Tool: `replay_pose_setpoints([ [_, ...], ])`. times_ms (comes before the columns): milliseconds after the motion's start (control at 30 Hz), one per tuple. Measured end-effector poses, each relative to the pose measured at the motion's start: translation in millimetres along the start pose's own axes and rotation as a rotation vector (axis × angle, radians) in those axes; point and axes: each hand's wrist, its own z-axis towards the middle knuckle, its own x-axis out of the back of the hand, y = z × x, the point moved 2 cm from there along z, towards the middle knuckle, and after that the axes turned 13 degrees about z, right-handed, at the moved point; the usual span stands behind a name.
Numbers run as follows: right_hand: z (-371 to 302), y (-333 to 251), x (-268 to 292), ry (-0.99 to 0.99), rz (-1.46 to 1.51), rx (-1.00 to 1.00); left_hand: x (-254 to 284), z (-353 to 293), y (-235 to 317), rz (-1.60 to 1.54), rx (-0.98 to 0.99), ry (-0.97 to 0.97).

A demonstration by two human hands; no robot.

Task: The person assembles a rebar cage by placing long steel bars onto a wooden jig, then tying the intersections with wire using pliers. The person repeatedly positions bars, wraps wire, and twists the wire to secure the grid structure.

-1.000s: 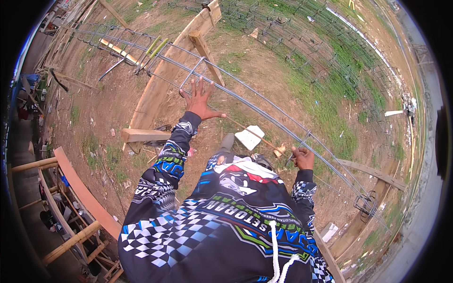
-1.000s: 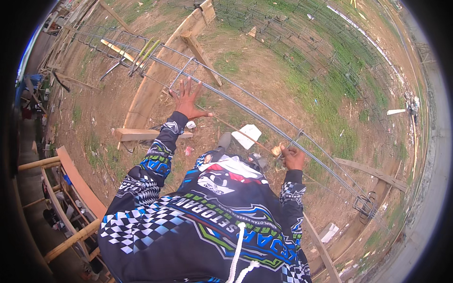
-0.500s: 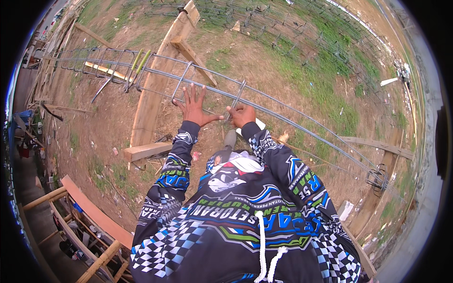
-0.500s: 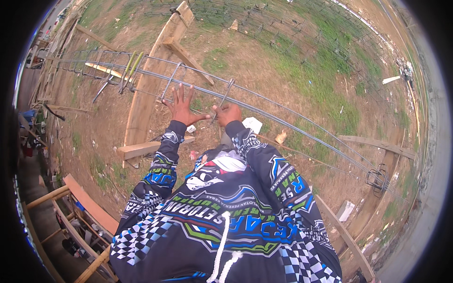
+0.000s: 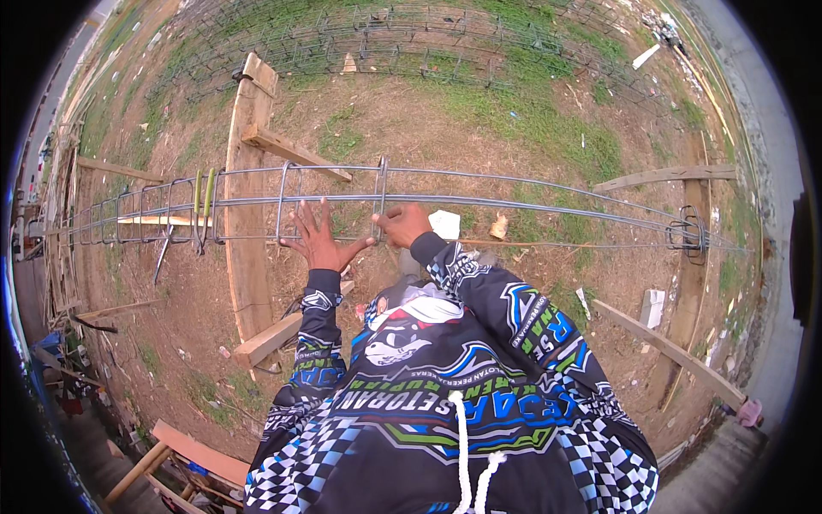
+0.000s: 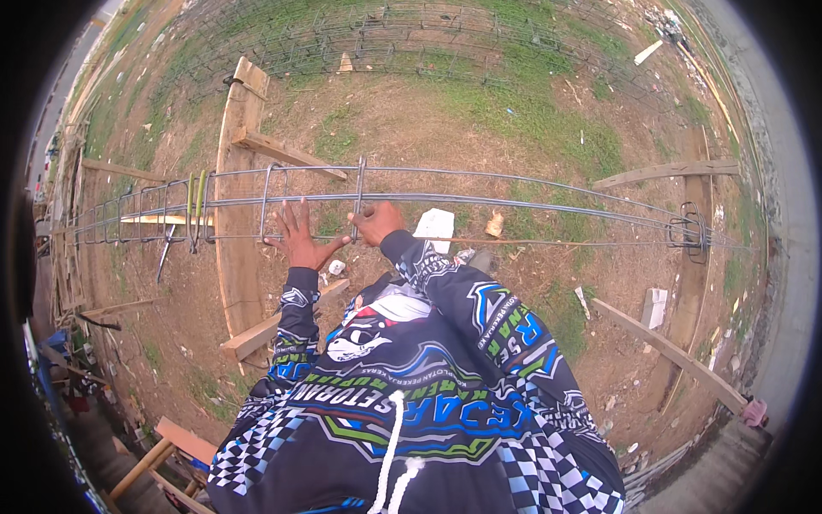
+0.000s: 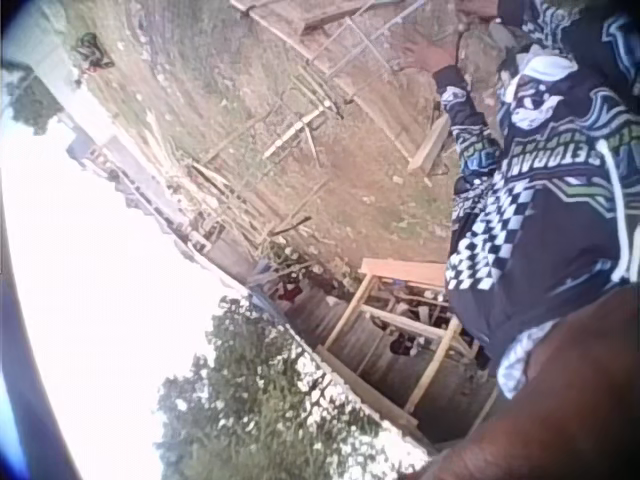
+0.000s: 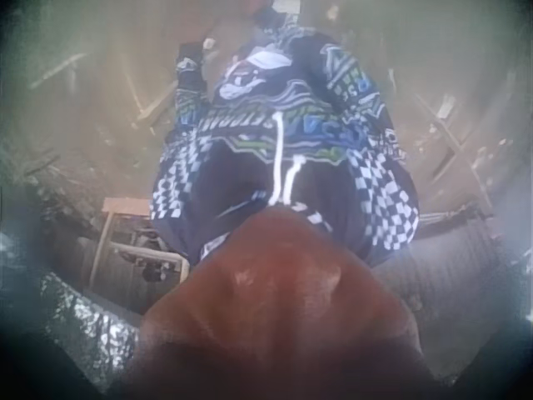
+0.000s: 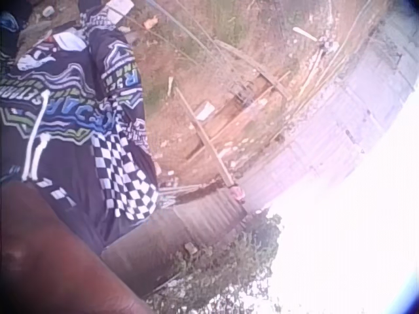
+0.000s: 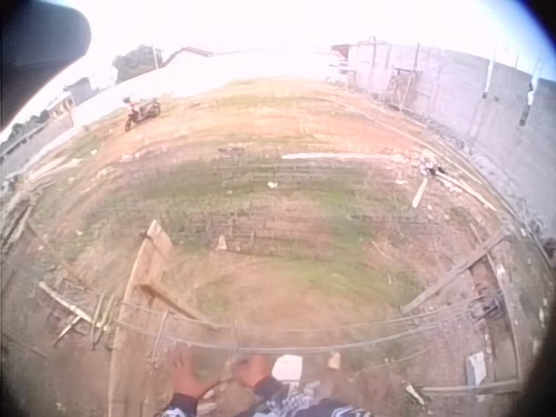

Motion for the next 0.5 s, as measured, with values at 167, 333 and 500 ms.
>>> replay_pose_setpoints([
  [167,-33.5,15.7,14.7,0.088,0.025,0.272,-20.3,1.8,-6.3,0.059,0.015,-0.008],
  [333,-115.5,20.6,98.5,0.156,0.155,0.386,-5.5,-4.2,5.2,0.070,0.041,0.004],
  [500,-175.2,111.1,242.9,0.628,-0.091,0.517,15.6,-8.7,77.2,-0.203,-0.190,0.401],
])
